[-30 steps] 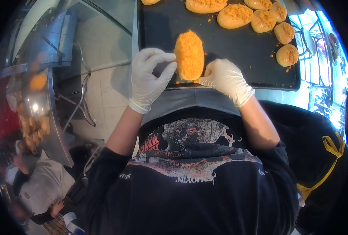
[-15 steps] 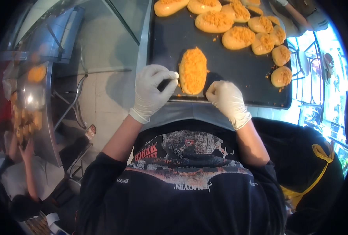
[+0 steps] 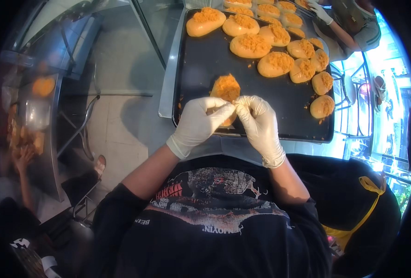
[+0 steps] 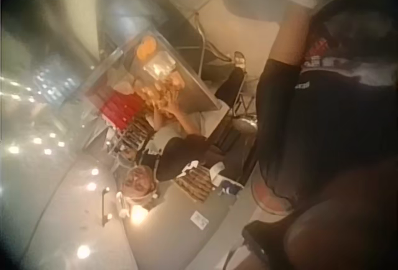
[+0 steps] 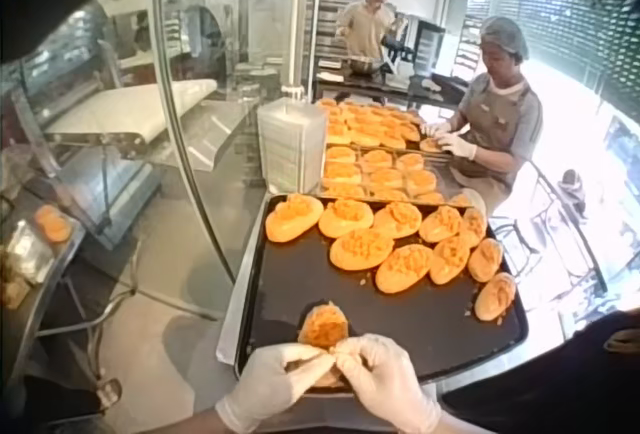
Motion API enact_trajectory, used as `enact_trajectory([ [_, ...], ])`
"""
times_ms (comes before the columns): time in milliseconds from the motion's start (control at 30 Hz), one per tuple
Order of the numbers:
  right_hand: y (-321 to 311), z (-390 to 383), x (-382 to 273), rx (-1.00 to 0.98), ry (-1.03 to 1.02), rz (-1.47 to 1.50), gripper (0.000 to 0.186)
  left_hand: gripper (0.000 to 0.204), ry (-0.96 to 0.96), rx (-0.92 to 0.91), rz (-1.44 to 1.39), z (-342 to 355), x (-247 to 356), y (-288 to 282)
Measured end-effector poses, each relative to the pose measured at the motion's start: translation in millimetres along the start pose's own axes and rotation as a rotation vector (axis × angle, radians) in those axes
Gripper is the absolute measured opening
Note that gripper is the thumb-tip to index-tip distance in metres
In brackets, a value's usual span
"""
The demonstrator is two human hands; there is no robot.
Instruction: Splitting open bread rolls on a tray in a bakery production area.
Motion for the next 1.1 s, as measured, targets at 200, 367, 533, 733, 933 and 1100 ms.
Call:
enact_trajectory([
  [200,6.4,9.2,7.6,-0.021,0.078,0.151,0.015,0.016,0.008,0.089,-0.118,7.8,-10.5,-0.5],
  [367,8.4,17.4,24.5,0.008,0.125,0.153,0.015,0.015,0.081,0.094,-0.063,29.4,-18.6,-1.9],
  [533,9.1,37.7,38.6,0.078,-0.051,-0.048,0.014,0.016,0.217,0.188,0.399,40.8,-12.7,-13.9],
  [733,4.3,35.4,47.4,0.004,0.168,-0.078,0.015,0.020,0.354,0.251,0.429,45.0,-6.6,-11.2],
  [933,8.7,42.6,49.0,0.036,0.213,0.013,0.019,0.019,0.325,0.258,0.473,43.7,-10.3,-11.3],
  [1100,5.6,45.3,44.8,0.068,0.326,0.115,0.028,0.014,0.464,0.373,0.505,28.7,22.7,-19.3],
])
Point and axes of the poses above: each hand's wrist, its own z-axis towards the middle knuckle, its own y-axis out of the palm, x = y × z, the point moved 4 cm from there along z, towards the middle knuckle, and after that the axes turned 2 degrees about -y, right-handed, at the moved point
